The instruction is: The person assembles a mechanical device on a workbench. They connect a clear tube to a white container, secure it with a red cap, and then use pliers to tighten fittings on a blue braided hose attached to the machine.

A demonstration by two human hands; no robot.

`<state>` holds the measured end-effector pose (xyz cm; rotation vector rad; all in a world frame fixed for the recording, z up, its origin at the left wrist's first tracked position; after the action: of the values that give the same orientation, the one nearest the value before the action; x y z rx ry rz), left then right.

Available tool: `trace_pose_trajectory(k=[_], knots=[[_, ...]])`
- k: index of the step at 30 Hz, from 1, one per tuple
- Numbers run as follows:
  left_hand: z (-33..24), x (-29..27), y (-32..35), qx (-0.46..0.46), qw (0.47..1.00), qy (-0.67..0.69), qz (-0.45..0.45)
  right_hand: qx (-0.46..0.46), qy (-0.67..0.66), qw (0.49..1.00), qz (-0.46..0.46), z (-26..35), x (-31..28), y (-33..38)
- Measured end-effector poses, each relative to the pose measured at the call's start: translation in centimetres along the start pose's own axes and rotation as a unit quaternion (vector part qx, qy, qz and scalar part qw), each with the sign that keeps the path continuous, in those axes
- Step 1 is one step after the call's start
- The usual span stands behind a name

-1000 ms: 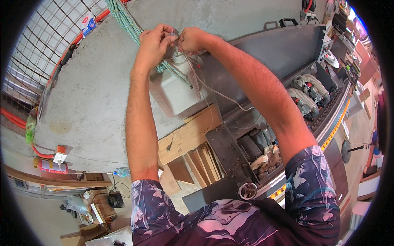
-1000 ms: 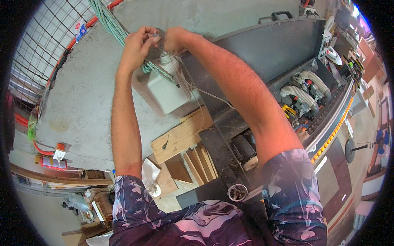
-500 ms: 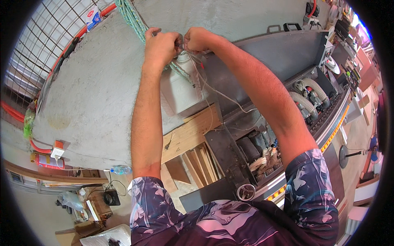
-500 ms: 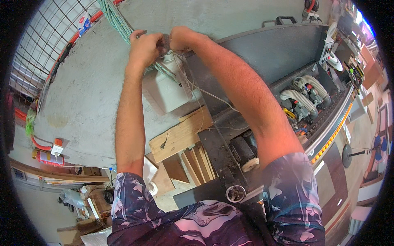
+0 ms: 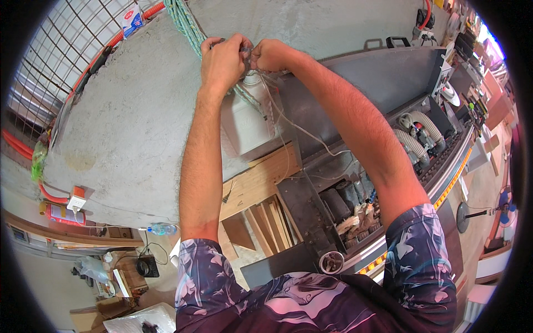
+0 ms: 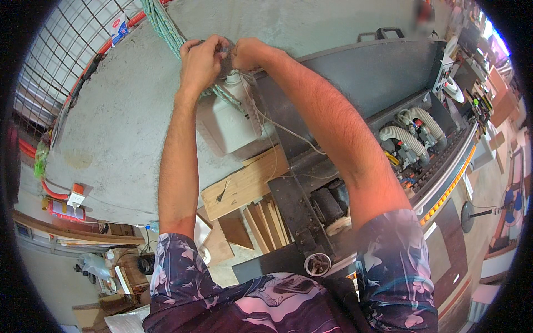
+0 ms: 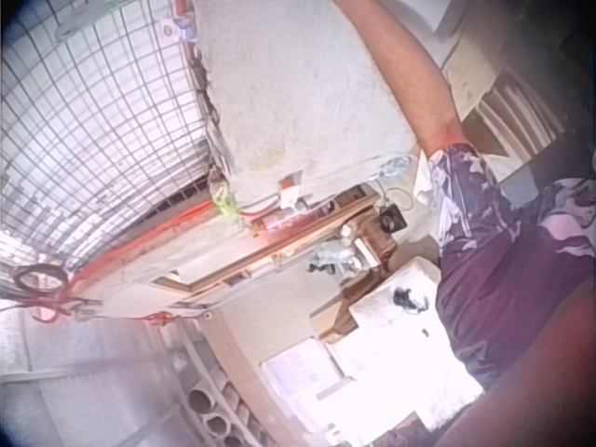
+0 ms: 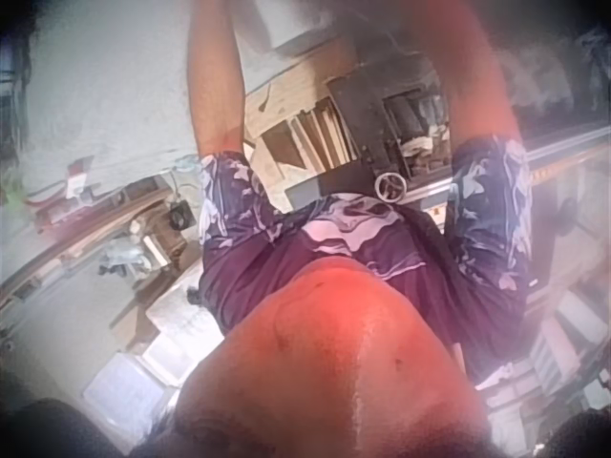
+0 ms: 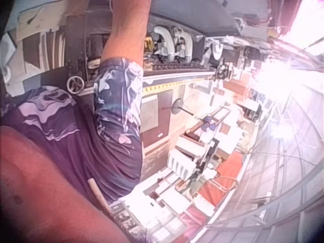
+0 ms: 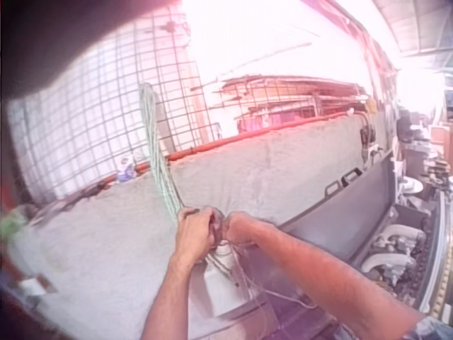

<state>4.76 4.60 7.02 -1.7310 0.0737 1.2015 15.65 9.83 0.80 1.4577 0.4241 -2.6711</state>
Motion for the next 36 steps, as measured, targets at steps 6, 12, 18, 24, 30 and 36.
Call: trace_pose_trajectory(k=[6, 12, 18, 24, 30, 36], knots=[[-0.3, 0.1, 0.1, -0.003, 0.999, -0.019, 0.025, -0.007, 0.002, 1.0, -0.011, -0.5, 0.2, -0.4], [-0.3, -0.1, 0.1, 0.01, 1.0, -0.006, -0.02, -0.024, 0.006, 0.999, -0.026, -1.1, 0.2, -0.7], [0.1, -0.3, 0.3, -0.011, 0.999, 0.015, -0.035, -0.014, -0.002, 1.0, -0.012, -0.3, -0.2, 0.4], [-0.2, -0.5, 0.2, 0.011, 0.999, -0.01, -0.048, -0.002, 0.048, 0.999, -0.017, -0.5, -0.3, -0.1], [-0.5, -1.1, 0.3, 0.03, 0.996, -0.006, -0.086, -0.047, 0.007, 0.998, -0.032, -0.3, -0.1, -0.5], [-0.7, -1.1, 0.5, 0.035, 0.996, -0.007, -0.087, -0.036, -0.003, 0.999, -0.009, -0.4, 0.2, -0.2]])
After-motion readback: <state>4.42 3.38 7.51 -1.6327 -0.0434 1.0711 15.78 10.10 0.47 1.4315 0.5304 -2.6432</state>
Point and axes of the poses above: each hand's wrist, its own y-axis away from the middle knuckle, its own x-axis out of the palm, z = x × y, the point moved 10 cm from there along -y, towards the middle knuckle
